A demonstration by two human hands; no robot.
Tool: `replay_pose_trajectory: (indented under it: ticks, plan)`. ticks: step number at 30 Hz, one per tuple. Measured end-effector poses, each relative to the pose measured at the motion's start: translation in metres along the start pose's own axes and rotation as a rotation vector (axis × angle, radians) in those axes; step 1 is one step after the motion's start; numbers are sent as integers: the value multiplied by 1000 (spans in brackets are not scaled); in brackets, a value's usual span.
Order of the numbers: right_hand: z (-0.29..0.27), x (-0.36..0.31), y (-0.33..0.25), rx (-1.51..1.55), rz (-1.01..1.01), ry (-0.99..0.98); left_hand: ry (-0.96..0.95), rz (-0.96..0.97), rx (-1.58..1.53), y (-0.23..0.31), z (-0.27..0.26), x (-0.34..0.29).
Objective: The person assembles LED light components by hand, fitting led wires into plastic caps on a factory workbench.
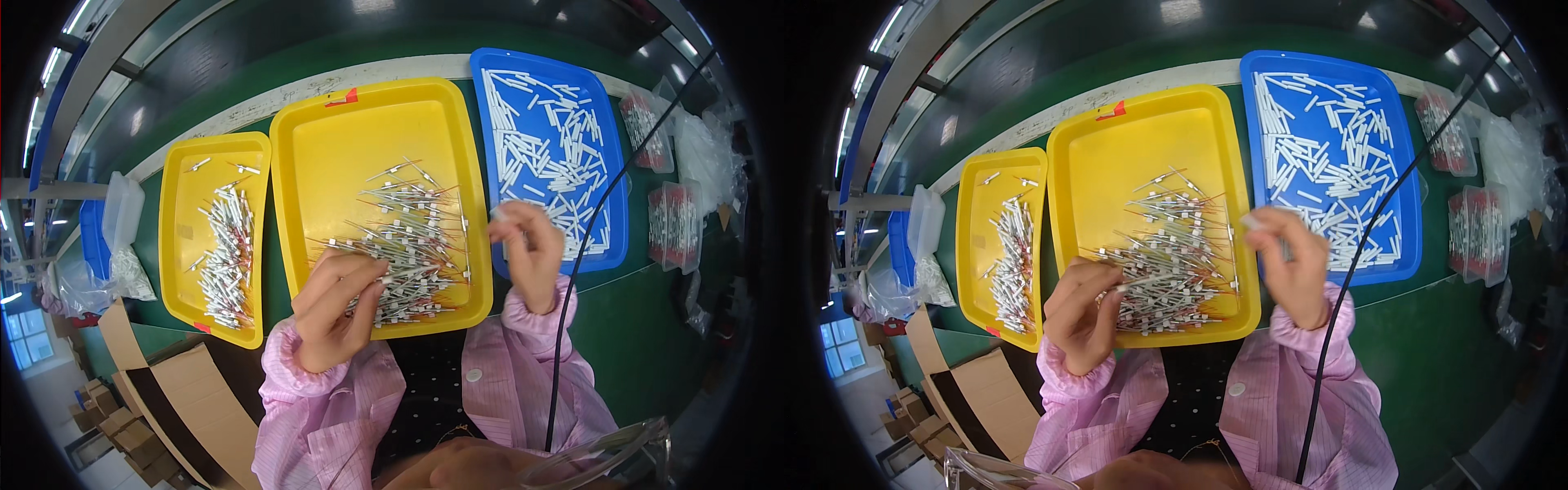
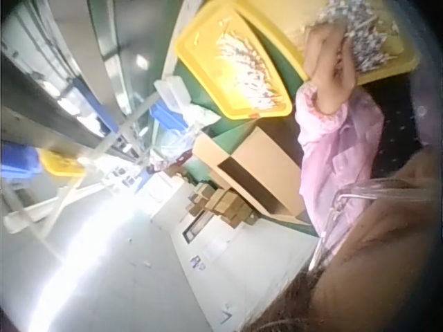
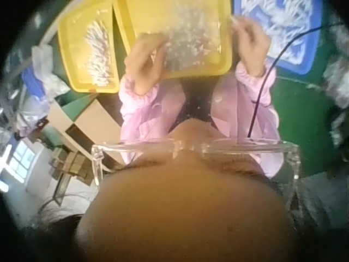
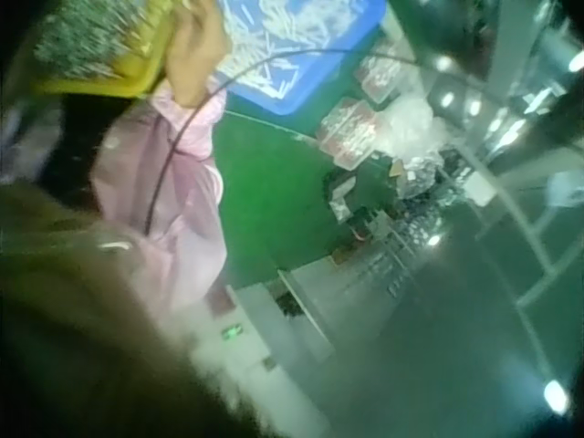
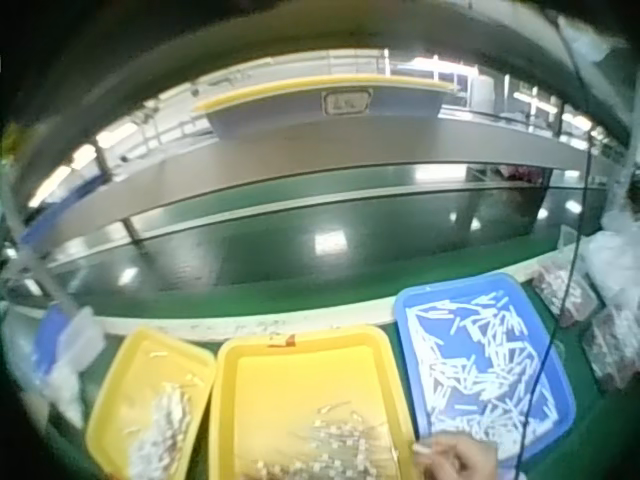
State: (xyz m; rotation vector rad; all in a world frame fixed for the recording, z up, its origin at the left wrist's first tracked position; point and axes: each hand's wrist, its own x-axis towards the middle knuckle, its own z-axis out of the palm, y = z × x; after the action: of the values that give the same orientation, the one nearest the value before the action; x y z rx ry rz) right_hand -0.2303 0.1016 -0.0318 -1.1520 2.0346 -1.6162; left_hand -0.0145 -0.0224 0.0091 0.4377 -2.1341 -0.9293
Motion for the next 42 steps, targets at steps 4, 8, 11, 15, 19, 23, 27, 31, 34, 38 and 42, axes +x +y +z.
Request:
replay_pose_trajectory:
  ticks: [4, 8, 11, 15, 19, 23, 27, 31, 34, 38, 42]
  plan:
    - [14, -3, -21, 413, -130, -291, 113, -109, -272, 6, 4, -9]
    - [21, 0, -27, 562, -125, -327, 109, -132, -339, 11, 2, -14]
    - [20, -1, -30, 565, -116, -378, 80, -117, -309, 12, 0, -17]
    - [18, -1, -34, 421, -300, -346, 19, -133, -210, 17, -6, -16]
    - [20, -4, -41, 36, -811, -223, -103, -585, -593, 26, -12, -13]
    - [19, -2, -45, -2, -873, -280, -115, -519, -613, 22, -7, -12]
    - [21, -2, -45, 208, -473, -505, -103, 262, -20, 17, -8, -5]
    - [21, -11, -36, 570, 259, -744, -202, 645, 316, 8, -5, -3]
    - [26, -15, -37, 248, 85, -433, -123, 535, 460, -21, -10, -12]
    - [2, 7, -9, -464, -200, 15, 340, -68, 1132, -77, -50, 18]
    - [-14, 14, 5, -960, -116, -73, 277, -415, 1370, -107, -84, 18]
